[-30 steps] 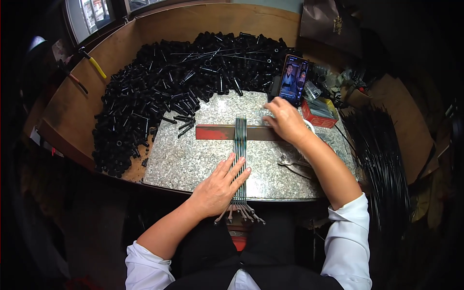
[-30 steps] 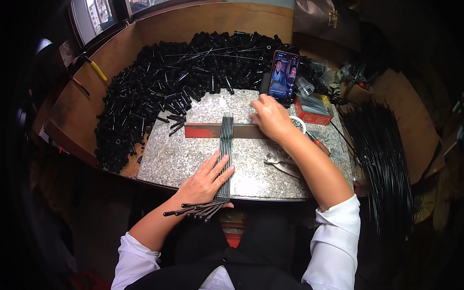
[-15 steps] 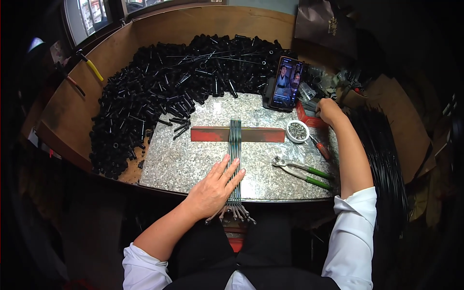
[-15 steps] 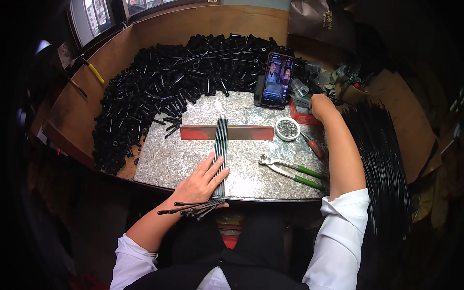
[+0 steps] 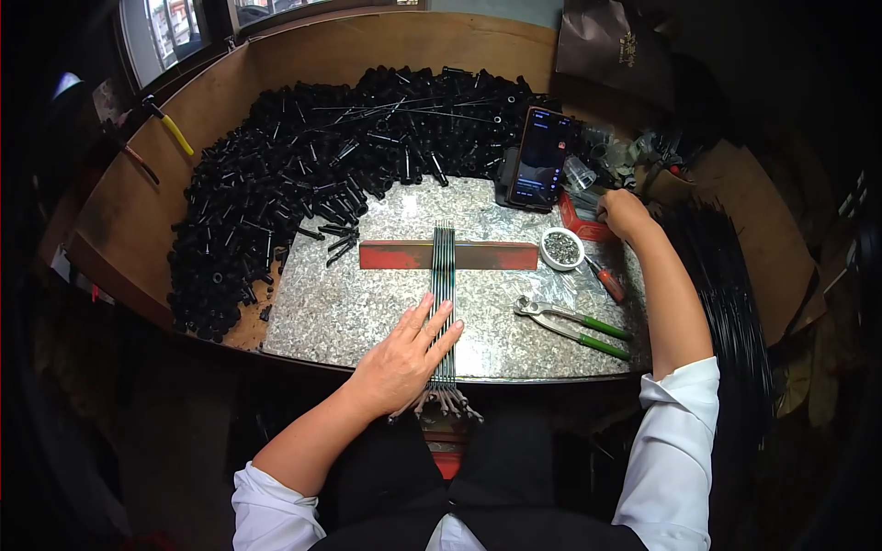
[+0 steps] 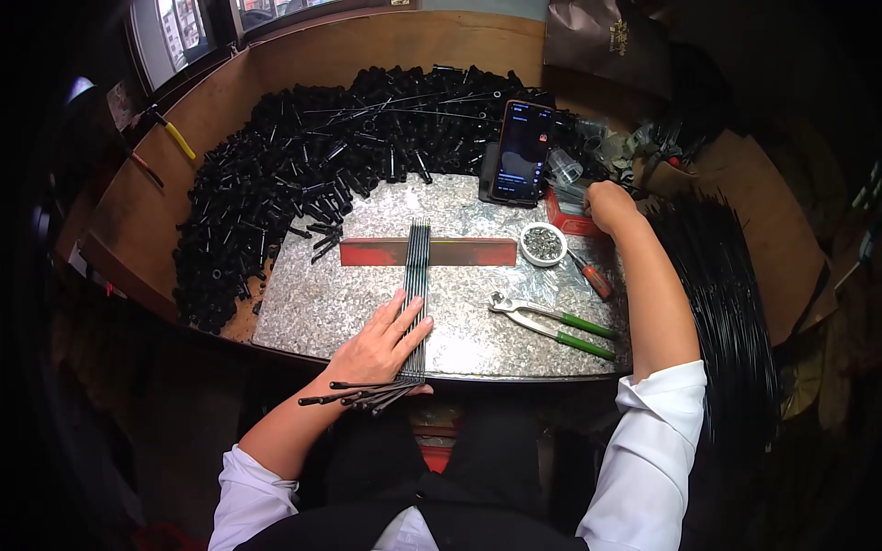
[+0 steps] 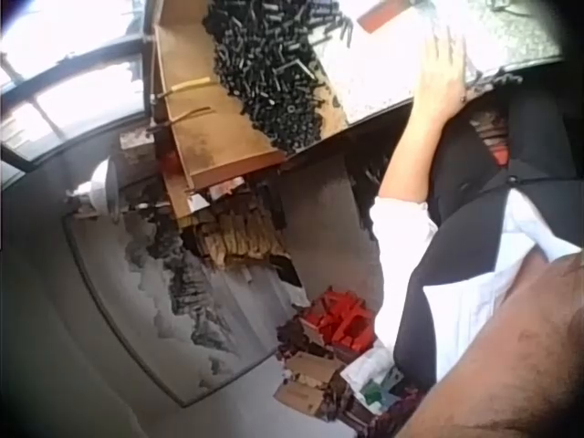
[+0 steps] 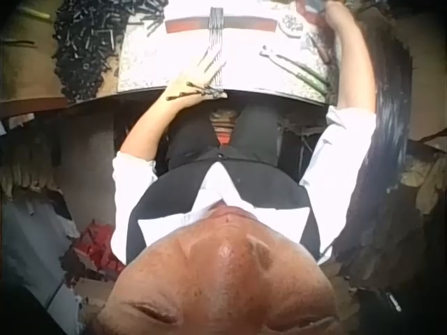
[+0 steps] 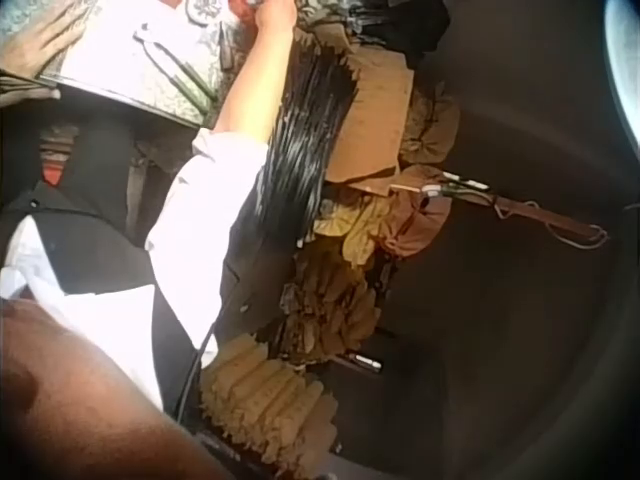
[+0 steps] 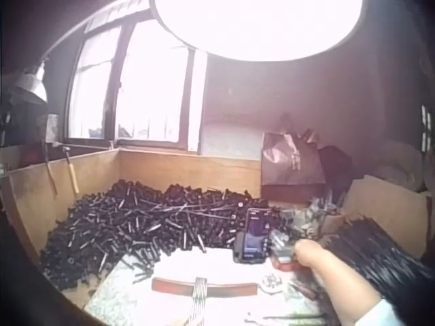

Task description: Assembling multi-arm clothes hangers by inserting metal rods into a central hub and securing them with tools.

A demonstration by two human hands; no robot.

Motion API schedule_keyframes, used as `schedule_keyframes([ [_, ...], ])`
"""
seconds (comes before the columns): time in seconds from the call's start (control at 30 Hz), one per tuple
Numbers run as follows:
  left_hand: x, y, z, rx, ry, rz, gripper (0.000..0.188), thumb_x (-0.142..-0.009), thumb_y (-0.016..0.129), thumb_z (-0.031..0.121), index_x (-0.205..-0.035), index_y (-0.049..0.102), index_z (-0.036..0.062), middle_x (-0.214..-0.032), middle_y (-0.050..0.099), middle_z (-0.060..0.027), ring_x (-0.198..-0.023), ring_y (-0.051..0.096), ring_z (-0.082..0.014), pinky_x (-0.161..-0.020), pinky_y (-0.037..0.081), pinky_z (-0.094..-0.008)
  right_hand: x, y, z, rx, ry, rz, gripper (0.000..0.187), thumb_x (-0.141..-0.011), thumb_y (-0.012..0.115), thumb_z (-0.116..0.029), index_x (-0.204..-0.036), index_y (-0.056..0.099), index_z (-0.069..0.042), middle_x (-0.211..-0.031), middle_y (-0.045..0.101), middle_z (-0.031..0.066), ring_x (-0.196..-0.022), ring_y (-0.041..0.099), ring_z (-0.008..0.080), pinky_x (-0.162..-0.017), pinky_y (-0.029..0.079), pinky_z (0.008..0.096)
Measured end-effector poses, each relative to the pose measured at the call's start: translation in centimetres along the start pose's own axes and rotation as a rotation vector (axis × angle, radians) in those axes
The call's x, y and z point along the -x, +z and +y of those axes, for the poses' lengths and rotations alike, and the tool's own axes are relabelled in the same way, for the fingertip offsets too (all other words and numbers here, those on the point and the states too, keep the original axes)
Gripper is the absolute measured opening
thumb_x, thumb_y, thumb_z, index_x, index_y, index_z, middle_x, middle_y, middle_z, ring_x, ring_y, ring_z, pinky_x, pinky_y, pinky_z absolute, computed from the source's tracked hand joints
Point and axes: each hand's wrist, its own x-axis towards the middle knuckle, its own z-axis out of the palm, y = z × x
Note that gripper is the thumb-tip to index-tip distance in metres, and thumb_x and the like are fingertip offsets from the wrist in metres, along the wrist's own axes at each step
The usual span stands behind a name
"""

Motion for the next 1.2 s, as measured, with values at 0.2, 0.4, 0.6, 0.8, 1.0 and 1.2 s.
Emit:
schedule_keyframes([
  [0.2, 0.2, 0.1, -0.1, -0.006, 0.0, -0.005, 0.057, -0.08, 0.051, 0.007, -0.136, 0.041, 0.0005, -0.141, 0.036, -0.0241, -0.134, 0.031, -0.0424, -0.109, 0.03, -0.0462, 0.4, -0.2, -1.1, 0.199, -0.078, 0.078, 0.016, -0.073, 0.065, -0.003, -0.088, 0.068, -0.004, -0.083, 0.066, 0.0155, -0.086, 0.063, 0.0336, -0.074, 0.051, 0.0416],
  [0.4, -0.1, 0.2, -0.1, -0.007, 0.004, 0.0, 0.057, -0.08, 0.05, 0.006, -0.136, 0.041, 0.0005, -0.141, 0.036, -0.0239, -0.133, 0.031, -0.0426, -0.109, 0.031, -0.0463, 0.4, 0.0, 0.1, 0.021, -0.093, 0.088, 0.012, -0.075, 0.067, -0.007, -0.086, 0.069, -0.003, -0.09, 0.067, 0.018, -0.091, 0.063, 0.0348, -0.078, 0.051, 0.0422],
  [0.6, 0.0, 0.0, -0.1, -0.017, 0.002, -0.009, 0.056, -0.08, 0.05, 0.006, -0.135, 0.041, 0.0002, -0.141, 0.036, -0.0239, -0.133, 0.031, -0.0427, -0.109, 0.031, -0.0463, -0.6, 0.6, 0.4, 0.125, -0.039, 0.003, 0.011, -0.073, 0.066, -0.006, -0.083, 0.068, -0.004, -0.083, 0.066, 0.0173, -0.084, 0.063, 0.0353, -0.074, 0.05, 0.0423],
  [0.8, 0.0, -0.1, 0.0, -0.005, -0.002, -0.019, 0.056, -0.08, 0.051, 0.006, -0.135, 0.041, 0.0001, -0.141, 0.036, -0.024, -0.134, 0.03, -0.0426, -0.109, 0.03, -0.0464, 1.1, -0.5, 0.2, 0.183, -0.18, 0.191, 0.008, -0.074, 0.064, -0.007, -0.079, 0.061, -0.001, -0.085, 0.063, 0.0178, -0.085, 0.061, 0.0351, -0.074, 0.049, 0.0438],
  [1.0, -0.1, 0.1, 0.0, -0.002, -0.001, -0.011, 0.056, -0.081, 0.05, 0.006, -0.136, 0.041, 0.0014, -0.142, 0.035, -0.0233, -0.134, 0.03, -0.042, -0.11, 0.03, -0.0467, 2.3, -1.6, 0.4, 0.134, -0.186, 0.249, 0.012, -0.077, 0.06, -0.005, -0.087, 0.054, -0.002, -0.087, 0.06, 0.0185, -0.086, 0.059, 0.0372, -0.075, 0.048, 0.0451],
  [1.2, -0.1, -0.2, 0.1, 0.022, -0.015, -0.034, 0.073, -0.075, 0.067, 0.022, -0.139, 0.038, 0.0036, -0.143, 0.034, -0.0222, -0.135, 0.028, -0.0416, -0.11, 0.03, -0.0469, 2.8, -2.2, -4.2, -0.045, -0.277, 0.319, 0.015, -0.074, 0.051, 0.004, -0.088, 0.05, 0.0, -0.091, 0.06, 0.02, -0.09, 0.059, 0.0391, -0.075, 0.048, 0.046],
])
